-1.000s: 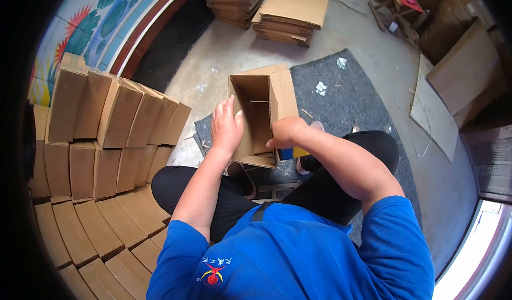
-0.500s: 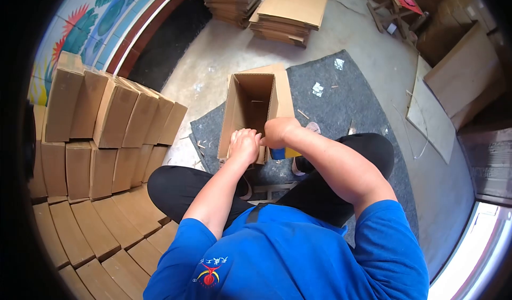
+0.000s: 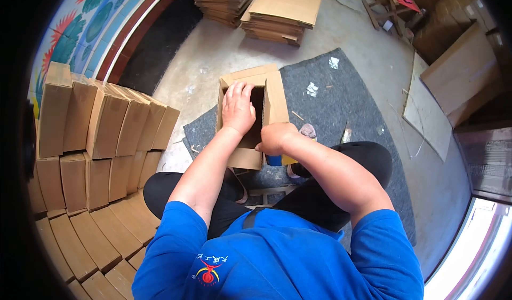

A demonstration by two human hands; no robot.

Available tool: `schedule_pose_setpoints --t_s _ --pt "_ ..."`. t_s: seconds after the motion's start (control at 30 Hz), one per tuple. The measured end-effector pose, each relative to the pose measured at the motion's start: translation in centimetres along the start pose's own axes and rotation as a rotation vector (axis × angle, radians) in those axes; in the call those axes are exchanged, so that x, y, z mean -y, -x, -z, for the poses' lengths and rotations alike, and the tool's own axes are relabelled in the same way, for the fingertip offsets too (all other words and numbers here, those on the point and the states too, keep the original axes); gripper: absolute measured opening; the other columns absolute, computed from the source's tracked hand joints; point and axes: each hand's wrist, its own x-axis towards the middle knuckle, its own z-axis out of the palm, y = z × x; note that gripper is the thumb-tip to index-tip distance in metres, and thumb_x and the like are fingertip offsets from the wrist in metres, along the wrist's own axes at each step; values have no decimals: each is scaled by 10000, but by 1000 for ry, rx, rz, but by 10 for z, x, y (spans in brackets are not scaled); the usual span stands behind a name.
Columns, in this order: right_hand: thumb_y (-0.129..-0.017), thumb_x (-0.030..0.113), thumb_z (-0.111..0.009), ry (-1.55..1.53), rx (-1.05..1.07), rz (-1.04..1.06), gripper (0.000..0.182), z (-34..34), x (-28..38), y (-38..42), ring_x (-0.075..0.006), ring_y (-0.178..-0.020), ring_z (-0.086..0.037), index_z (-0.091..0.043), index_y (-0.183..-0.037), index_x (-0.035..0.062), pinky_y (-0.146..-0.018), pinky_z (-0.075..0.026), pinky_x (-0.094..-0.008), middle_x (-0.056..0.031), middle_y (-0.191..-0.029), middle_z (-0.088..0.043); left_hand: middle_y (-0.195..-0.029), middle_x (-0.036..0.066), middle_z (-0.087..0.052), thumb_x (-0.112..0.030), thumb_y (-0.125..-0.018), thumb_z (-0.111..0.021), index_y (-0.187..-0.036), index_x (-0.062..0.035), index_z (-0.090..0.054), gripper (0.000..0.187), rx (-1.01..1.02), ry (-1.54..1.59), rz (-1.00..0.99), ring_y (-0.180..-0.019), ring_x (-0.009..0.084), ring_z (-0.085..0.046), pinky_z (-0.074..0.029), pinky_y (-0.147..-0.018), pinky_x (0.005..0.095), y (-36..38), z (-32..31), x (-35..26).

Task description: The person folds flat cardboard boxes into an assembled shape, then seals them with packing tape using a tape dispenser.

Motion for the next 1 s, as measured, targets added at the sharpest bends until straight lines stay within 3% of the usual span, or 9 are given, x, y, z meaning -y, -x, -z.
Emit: schedule_pose_setpoints --t_s 0.07,0.23,0.33,0.37,0.47,0.6,0.67,0.87,1.0 --pt "-907 486 -627 11 18 -7 488 6 -1 3 -306 -1071 -676 -723 -1107 50 -920 -524 -399 -157 -1117 -714 -1473 119 -392 -87 -834 -623 -1370 -136 -488 555 279 11 146 -1432 302 -301 -233 -1190 495 30 -6 -1" --pt "-902 481 -620 -24 15 -9 490 5 7 6 -329 -1077 -666 -721 -1091 41 -928 -522 -415 -182 -1116 -704 -1602 134 -235 -143 -879 -606 -1517 -119 -351 688 467 -64 229 -1498 334 -185 -184 -1221 463 35 -21 -2" --pt "-904 480 -617 -10 -9 -22 489 11 9 8 -328 -1062 -672 -725 -1077 37 -924 -524 -417 -183 -1104 -707 -1497 151 -433 -197 -903 -611 -1442 -81 -461 572 692 82 323 -1405 312 -390 -361 -1143 395 6 17 -12" --pt "-905 482 -614 0 5 -25 491 11 7 7 -328 -1058 -673 -725 -1078 36 -924 -523 -417 -184 -1101 -707 -1324 130 -584 -189 -886 -618 -1319 -72 -580 450 740 158 388 -1280 320 -509 -451 -1039 401 -3 52 -21" --pt "-910 420 -598 7 33 -80 449 16 7 9 -296 -1106 -662 -714 -1133 49 -941 -519 -387 -157 -1149 -703 -1104 101 -620 -154 -844 -628 -1189 -77 -635 353 -118 54 50 -1083 337 -560 -452 -940 470 30 70 10" --pt "-847 275 -582 -26 -23 -154 387 25 4 7 -300 -1093 -668 -718 -1113 30 -927 -527 -387 -177 -1130 -705 -1533 241 -332 -223 -881 -628 -1536 -24 -248 783 218 461 496 -1417 365 -341 -280 -1176 424 87 45 61" --pt "-820 256 -592 5 -109 -134 367 31 -4 2 -298 -1062 -681 -729 -1081 37 -911 -533 -388 -174 -1111 -711 -1563 262 -268 -189 -902 -572 -1538 32 -176 782 211 808 521 -1468 383 -244 -223 -1202 394 93 29 45" --pt "-864 202 -607 141 -251 -53 287 33 -11 -20 -301 -1024 -696 -677 -1106 64 -870 -545 -395 -164 -1067 -723 -1585 305 -153 -407 -1004 -488 -1554 15 -58 816 -118 667 600 -1468 432 -199 -192 -1205 450 85 -13 -1" --pt "-908 398 -637 195 -327 12 470 17 9 -24 -315 -977 -703 -571 -1198 34 -832 -553 -416 -184 -1000 -725 -1617 270 -49 -649 -971 -361 -1578 -75 -119 869 100 320 724 -1463 465 -178 -218 -1184 499 64 -14 -9"
